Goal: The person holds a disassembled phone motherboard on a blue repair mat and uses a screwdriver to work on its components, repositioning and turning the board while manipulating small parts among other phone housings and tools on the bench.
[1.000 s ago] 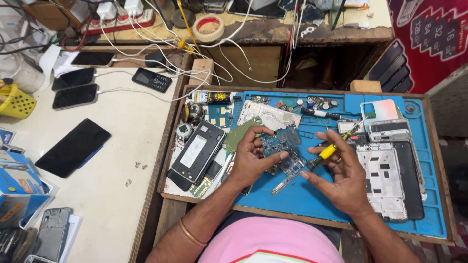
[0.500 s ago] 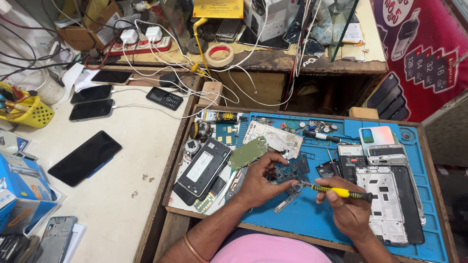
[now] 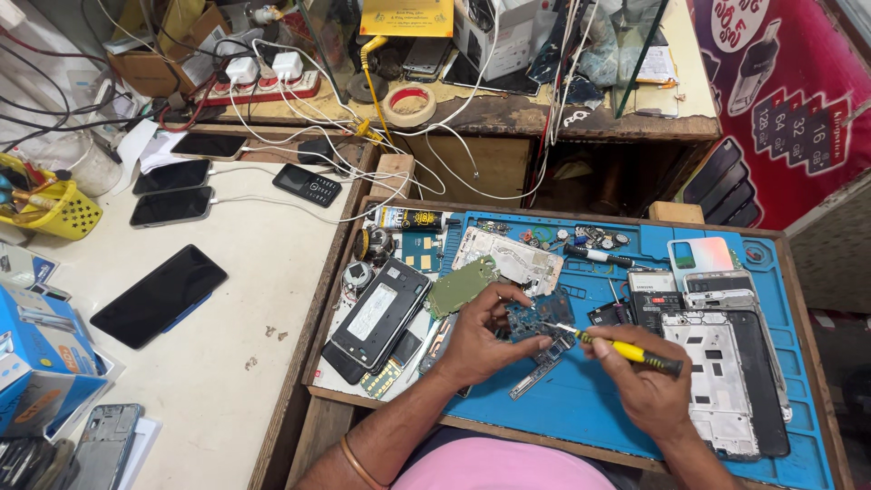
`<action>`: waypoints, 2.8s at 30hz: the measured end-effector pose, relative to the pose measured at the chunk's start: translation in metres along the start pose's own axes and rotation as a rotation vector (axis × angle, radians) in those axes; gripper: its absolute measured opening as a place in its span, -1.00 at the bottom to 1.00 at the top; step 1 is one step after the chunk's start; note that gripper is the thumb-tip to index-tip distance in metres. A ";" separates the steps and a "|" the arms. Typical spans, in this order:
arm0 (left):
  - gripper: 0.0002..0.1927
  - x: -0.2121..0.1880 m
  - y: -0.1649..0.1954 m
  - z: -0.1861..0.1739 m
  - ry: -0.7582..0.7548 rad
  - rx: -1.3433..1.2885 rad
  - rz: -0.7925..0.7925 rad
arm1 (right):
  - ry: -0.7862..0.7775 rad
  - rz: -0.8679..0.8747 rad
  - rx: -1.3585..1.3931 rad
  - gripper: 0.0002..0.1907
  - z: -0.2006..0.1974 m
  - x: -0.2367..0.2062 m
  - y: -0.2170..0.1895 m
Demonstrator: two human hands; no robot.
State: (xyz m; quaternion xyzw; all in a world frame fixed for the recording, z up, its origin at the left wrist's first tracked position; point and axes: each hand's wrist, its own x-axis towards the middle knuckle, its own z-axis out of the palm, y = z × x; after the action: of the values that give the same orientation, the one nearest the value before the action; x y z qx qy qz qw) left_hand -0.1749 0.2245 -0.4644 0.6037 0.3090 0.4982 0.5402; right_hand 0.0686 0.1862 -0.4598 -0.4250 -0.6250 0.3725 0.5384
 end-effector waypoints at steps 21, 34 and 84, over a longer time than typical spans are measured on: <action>-0.49 0.000 -0.002 -0.002 -0.007 0.016 -0.019 | -0.070 -0.017 -0.028 -0.78 0.000 -0.001 0.001; -0.52 0.007 0.001 -0.004 0.079 -0.137 0.051 | 0.079 -0.050 -0.119 -0.80 0.004 0.001 -0.012; -0.54 0.004 0.003 -0.002 0.067 -0.020 -0.109 | 0.028 -0.149 -0.122 -0.81 0.007 -0.002 -0.016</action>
State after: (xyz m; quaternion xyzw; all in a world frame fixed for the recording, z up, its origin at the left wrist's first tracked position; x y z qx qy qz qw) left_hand -0.1761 0.2285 -0.4606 0.5635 0.3547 0.4911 0.5617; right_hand 0.0600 0.1789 -0.4465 -0.4144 -0.6688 0.2866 0.5466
